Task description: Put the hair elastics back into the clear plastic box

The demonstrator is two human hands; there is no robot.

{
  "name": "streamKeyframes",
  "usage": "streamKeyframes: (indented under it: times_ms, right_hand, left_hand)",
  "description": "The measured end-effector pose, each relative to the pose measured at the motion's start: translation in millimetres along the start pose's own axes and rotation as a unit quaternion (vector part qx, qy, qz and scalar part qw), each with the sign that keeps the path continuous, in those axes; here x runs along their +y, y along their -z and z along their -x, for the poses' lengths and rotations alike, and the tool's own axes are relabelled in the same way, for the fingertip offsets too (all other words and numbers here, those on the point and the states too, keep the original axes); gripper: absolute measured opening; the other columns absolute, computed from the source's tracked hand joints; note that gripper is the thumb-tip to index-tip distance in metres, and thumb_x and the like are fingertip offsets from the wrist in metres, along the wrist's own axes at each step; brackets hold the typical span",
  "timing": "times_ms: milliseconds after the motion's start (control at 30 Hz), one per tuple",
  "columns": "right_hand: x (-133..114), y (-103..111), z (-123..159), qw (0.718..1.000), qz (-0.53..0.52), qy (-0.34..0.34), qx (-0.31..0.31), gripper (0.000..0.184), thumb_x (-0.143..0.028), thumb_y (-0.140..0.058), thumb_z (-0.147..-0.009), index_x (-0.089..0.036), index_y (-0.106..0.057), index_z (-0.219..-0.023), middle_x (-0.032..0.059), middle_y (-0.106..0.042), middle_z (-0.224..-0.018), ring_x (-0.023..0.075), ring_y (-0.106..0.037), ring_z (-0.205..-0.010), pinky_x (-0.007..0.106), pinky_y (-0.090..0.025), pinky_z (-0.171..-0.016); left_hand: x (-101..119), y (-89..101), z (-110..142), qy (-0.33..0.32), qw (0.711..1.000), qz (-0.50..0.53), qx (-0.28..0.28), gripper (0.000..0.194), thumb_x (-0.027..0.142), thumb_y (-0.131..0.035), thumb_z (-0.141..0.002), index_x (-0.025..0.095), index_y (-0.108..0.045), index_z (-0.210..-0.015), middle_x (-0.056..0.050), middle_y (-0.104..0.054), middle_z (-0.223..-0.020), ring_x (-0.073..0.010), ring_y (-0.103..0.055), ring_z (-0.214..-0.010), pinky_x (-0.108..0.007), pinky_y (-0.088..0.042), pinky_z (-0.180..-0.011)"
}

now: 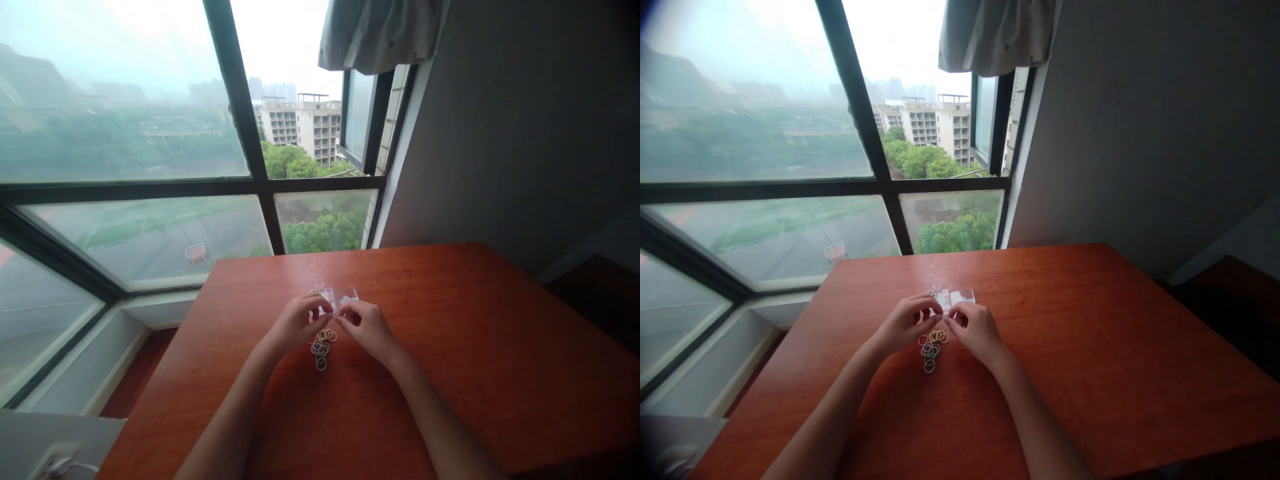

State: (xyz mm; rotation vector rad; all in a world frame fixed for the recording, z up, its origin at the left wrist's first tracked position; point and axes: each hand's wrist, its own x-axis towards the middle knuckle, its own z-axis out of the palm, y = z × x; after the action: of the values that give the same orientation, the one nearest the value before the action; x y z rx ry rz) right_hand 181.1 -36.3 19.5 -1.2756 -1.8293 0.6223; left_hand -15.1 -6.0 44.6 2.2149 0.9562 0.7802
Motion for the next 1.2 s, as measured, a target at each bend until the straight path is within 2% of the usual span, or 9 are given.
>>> streamKeyframes:
  times_ms: [167, 300, 400, 467, 700, 867, 1200]
  right_hand:
    - [1, -1, 0, 1.0, -0.001, -0.005, 0.012, 0.008, -0.027, -0.064, -0.082, -0.019, -0.065, -0.081, -0.0029, -0.056, -0.062, 0.0114, -0.05, -0.056, 0.021, -0.037, -0.055]
    - [4, -5, 2, 0.999, 0.022, -0.026, -0.022, 0.011, -0.025, -0.062, -0.082, -0.02, -0.065, -0.092, -0.0025, -0.06, -0.065, 0.0127, -0.054, -0.059, 0.022, -0.039, -0.059]
    - [4, -8, 4, 0.997, 0.049, -0.018, -0.058, 0.007, -0.025, -0.062, -0.083, -0.021, -0.065, -0.089, -0.0015, -0.062, -0.068, 0.0137, -0.056, -0.063, 0.023, -0.04, -0.062]
    - [2, -9, 5, 0.995, 0.058, -0.008, -0.084, 0.007, -0.026, -0.062, -0.085, -0.021, -0.066, -0.084, -0.0007, -0.064, -0.07, 0.0139, -0.057, -0.066, 0.023, -0.04, -0.063]
    - [-2, -8, 6, 0.989, 0.084, -0.002, -0.124, 0.009, -0.027, -0.062, -0.086, -0.021, -0.067, -0.083, -0.0002, -0.067, -0.074, 0.0129, -0.057, -0.066, 0.023, -0.04, -0.065]
    - [-3, -6, 7, 0.986, 0.102, -0.008, -0.133, 0.008, -0.025, -0.062, -0.085, -0.021, -0.068, -0.082, -0.0003, -0.067, -0.075, 0.0128, -0.058, -0.068, 0.023, -0.038, -0.065]
    - [-10, -8, 10, 0.973, 0.14, -0.013, -0.185, 0.007, -0.029, -0.067, -0.08, -0.022, -0.068, -0.08, -0.0015, -0.066, -0.071, 0.0122, -0.056, -0.064, 0.022, -0.03, -0.057]
  left_hand:
    - [-1, -0.6, 0, -0.004, 1.0, -0.005, 0.011, 0.008, 0.015, -0.058, -0.08, 0.017, -0.065, -0.079, -0.001, -0.061, -0.076, -0.0086, -0.054, -0.063, -0.018, -0.041, -0.057]
    - [-8, 1.2, -1, 0.016, 0.996, -0.034, 0.075, 0.008, 0.014, -0.056, -0.081, 0.017, -0.064, -0.079, -0.001, -0.062, -0.076, -0.009, -0.054, -0.063, -0.019, -0.041, -0.058]
    - [-16, 3.7, 0, 0.041, 0.988, -0.064, 0.131, 0.009, 0.017, -0.055, -0.083, 0.018, -0.063, -0.08, -0.001, -0.062, -0.078, -0.0095, -0.054, -0.063, -0.02, -0.042, -0.06]
    - [-19, 4.5, 0, 0.056, 0.984, -0.089, 0.147, 0.009, 0.018, -0.055, -0.084, 0.019, -0.064, -0.082, -0.001, -0.062, -0.08, -0.0099, -0.054, -0.063, -0.021, -0.043, -0.061]
    - [-28, 3.0, 3, 0.096, 0.979, -0.146, 0.1, 0.011, 0.019, -0.056, -0.08, 0.02, -0.066, -0.084, -0.001, -0.064, -0.087, -0.0108, -0.055, -0.063, -0.023, -0.043, -0.062]
    - [-31, 5.2, 4, 0.103, 0.974, -0.161, 0.118, 0.013, 0.019, -0.056, -0.08, 0.021, -0.067, -0.086, -0.001, -0.064, -0.083, -0.0122, -0.055, -0.064, -0.024, -0.042, -0.062]
    - [-30, 5.9, 3, 0.088, 0.982, -0.117, 0.119, 0.011, 0.019, -0.056, -0.081, 0.02, -0.067, -0.085, 0.0, -0.064, -0.082, -0.0108, -0.055, -0.063, -0.022, -0.043, -0.062]
